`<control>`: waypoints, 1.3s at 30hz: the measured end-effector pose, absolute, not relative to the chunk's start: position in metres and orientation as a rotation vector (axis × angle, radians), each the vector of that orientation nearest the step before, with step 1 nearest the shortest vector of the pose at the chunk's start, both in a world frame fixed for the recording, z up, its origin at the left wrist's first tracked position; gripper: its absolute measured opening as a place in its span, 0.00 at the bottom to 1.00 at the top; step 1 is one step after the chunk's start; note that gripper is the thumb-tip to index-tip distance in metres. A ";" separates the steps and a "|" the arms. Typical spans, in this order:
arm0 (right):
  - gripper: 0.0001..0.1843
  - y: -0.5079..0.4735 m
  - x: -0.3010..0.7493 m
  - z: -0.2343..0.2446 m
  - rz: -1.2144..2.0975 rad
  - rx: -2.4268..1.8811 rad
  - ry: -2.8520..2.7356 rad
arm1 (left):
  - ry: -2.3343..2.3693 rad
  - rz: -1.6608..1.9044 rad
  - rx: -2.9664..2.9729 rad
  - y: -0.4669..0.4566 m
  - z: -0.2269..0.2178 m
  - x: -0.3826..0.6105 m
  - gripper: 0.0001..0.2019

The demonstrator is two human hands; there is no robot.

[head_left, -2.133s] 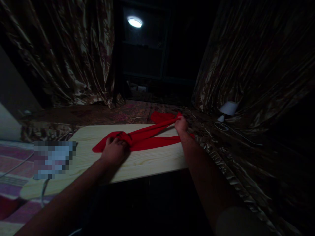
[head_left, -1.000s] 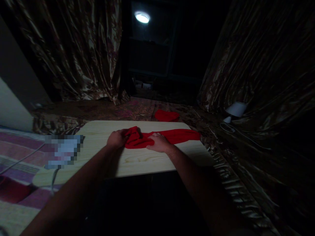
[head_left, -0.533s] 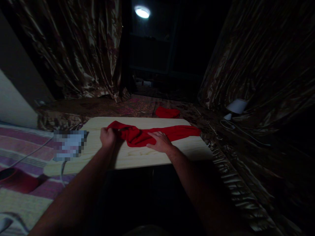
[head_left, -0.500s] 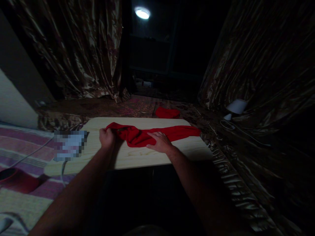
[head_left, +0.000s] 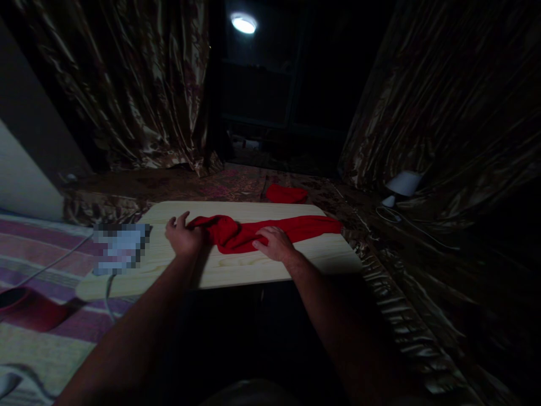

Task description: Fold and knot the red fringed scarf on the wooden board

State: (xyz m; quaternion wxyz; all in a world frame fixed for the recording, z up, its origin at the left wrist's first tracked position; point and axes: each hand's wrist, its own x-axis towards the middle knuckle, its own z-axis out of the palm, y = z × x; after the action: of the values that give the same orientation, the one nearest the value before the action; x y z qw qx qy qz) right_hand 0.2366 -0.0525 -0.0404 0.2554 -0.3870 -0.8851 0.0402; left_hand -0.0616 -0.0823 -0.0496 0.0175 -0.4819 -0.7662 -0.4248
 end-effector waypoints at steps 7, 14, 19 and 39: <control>0.16 -0.054 0.236 -0.039 0.059 -1.143 -2.394 | -2.524 -1.405 -1.378 -0.073 -0.057 -0.063 0.12; 0.30 -0.059 0.237 -0.038 0.121 -1.164 -2.433 | -2.225 -1.279 -1.727 -0.073 -0.058 -0.065 0.21; 0.24 -0.055 0.234 -0.040 0.249 -1.208 -2.470 | -2.500 -1.299 -1.450 -0.068 -0.062 -0.067 0.12; 0.07 -0.026 0.240 0.015 0.638 -1.140 -2.201 | -2.616 -1.747 -0.956 -0.071 -0.060 -0.077 0.11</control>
State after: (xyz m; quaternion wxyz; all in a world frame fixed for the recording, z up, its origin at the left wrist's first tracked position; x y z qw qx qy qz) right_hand 0.2403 -0.0256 0.0153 0.2871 -0.4268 -0.8236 0.2388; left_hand -0.0773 -0.0710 -0.0604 -0.0732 -0.2900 -0.7935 -0.5300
